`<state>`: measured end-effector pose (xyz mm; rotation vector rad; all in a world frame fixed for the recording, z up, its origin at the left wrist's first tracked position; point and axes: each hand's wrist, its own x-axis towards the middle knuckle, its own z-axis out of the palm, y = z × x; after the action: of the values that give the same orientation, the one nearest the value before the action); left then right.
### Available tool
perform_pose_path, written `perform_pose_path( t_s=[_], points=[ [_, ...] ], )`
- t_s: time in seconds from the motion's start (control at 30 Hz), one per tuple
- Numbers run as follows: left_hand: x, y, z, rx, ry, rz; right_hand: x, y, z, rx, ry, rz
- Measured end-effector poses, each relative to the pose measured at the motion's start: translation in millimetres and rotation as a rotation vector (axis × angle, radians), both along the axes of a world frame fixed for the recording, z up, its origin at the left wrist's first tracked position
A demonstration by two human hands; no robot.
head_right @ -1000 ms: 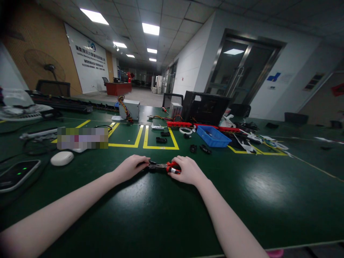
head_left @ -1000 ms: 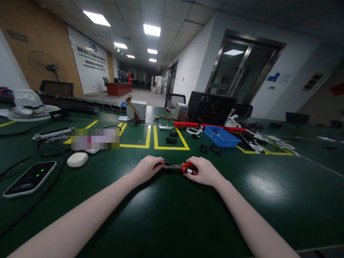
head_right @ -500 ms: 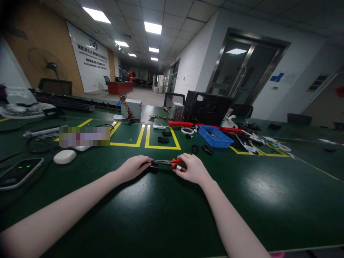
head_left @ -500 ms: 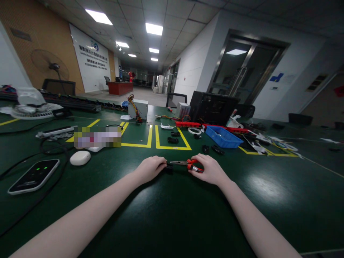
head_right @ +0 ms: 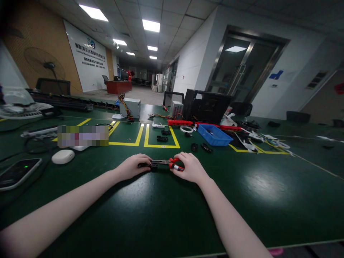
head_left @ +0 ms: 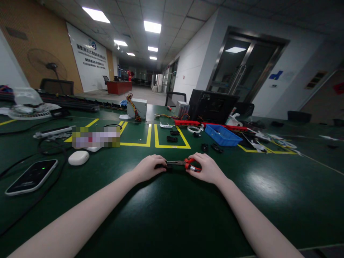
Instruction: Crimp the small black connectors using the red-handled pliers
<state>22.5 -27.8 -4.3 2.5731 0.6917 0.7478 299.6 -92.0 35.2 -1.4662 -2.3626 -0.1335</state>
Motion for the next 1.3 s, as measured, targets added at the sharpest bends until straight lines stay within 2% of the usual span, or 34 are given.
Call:
perform_pose_path(
  t_s=[0.33,0.6,1.0,1.3],
  points=[
    [-0.8,3.4,-3.0,-0.090,-0.087,0.004,-5.3,1.0,-2.5,-0.007,0.013,0.038],
    [-1.2,4.9,-4.7,-0.106,-0.114,0.012,-12.6,-2.7,0.9,-0.008,-0.033,0.015],
    [0.3,3.5,-5.2,-0.060,-0.111,0.032,-9.3,0.8,-4.6,-0.127,-0.023,-0.026],
    [0.3,0.2,-1.2,-0.071,-0.127,-0.041,-9.5,-2.1,0.5,-0.143,-0.008,-0.026]
  ],
)
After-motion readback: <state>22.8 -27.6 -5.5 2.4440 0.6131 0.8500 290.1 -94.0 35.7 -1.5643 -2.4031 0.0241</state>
